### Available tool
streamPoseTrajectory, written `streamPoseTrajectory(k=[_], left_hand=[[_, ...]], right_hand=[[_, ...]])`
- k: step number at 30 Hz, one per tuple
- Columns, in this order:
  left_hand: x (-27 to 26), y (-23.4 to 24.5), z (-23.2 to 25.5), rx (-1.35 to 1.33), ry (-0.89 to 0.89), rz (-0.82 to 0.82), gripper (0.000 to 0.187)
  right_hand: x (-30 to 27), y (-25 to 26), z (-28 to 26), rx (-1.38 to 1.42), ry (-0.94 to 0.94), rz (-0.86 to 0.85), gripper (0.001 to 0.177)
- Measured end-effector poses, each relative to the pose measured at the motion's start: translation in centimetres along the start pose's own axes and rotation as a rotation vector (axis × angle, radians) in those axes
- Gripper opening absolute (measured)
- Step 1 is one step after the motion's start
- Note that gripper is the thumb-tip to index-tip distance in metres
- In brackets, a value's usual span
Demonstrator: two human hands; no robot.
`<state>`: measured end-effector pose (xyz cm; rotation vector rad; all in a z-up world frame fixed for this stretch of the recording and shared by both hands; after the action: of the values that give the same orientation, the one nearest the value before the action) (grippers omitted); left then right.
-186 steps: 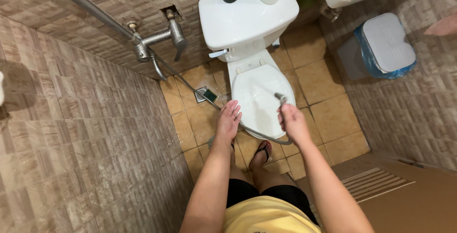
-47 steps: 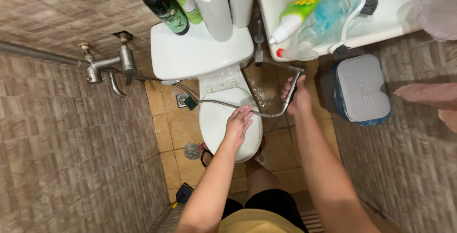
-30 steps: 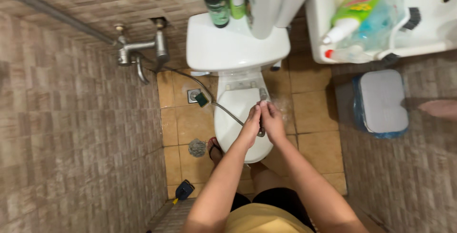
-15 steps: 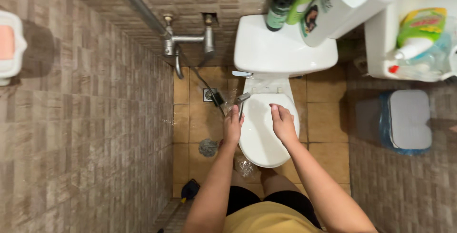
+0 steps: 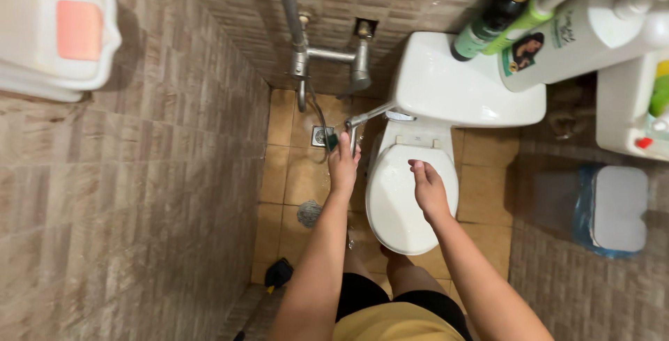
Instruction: The person scrubs the inside of a toilet bowl with a toilet brush, then rinses the bowl and the brush using a handheld bidet sprayer. The person scrubs the bowl thoroughly and rinses the brush before placing it back.
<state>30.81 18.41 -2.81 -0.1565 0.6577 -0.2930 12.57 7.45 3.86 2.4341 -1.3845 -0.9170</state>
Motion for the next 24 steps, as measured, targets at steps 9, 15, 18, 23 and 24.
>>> streamPoseTrajectory(k=[9, 15, 18, 23, 24], left_hand=[[4.6, -2.4, 5.0, 0.105, -0.162, -0.032, 0.059], [5.3, -2.9, 7.6, 0.271, -0.188, -0.002, 0.066], [4.8, -2.1, 7.5, 0.352, -0.183, 0.004, 0.065], [3.7, 0.1, 5.9, 0.417, -0.112, 0.055, 0.064], [3.8, 0.2, 5.7, 0.372, -0.103, 0.052, 0.064]], right_hand=[[0.8, -1.9, -0.9, 0.039, -0.071, 0.05, 0.049], [1.3, -2.6, -1.4, 0.062, -0.11, 0.057, 0.049], [1.2, -3.1, -1.3, 0.073, -0.126, 0.045, 0.05], [0.9, -4.3, -1.0, 0.069, -0.155, 0.025, 0.051], [0.8, -4.4, -1.0, 0.063, -0.146, 0.02, 0.052]])
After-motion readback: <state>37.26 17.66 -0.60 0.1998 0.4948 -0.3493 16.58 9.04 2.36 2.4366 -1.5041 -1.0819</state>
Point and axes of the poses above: each hand's wrist, its own x-axis towards the middle knuckle, its own y-axis out of the back of the hand, z = x × y, the point moved 2 cm from there along x, towards the middle knuckle, and after that the axes turned 7 degrees about z, right-handed, at the moved point
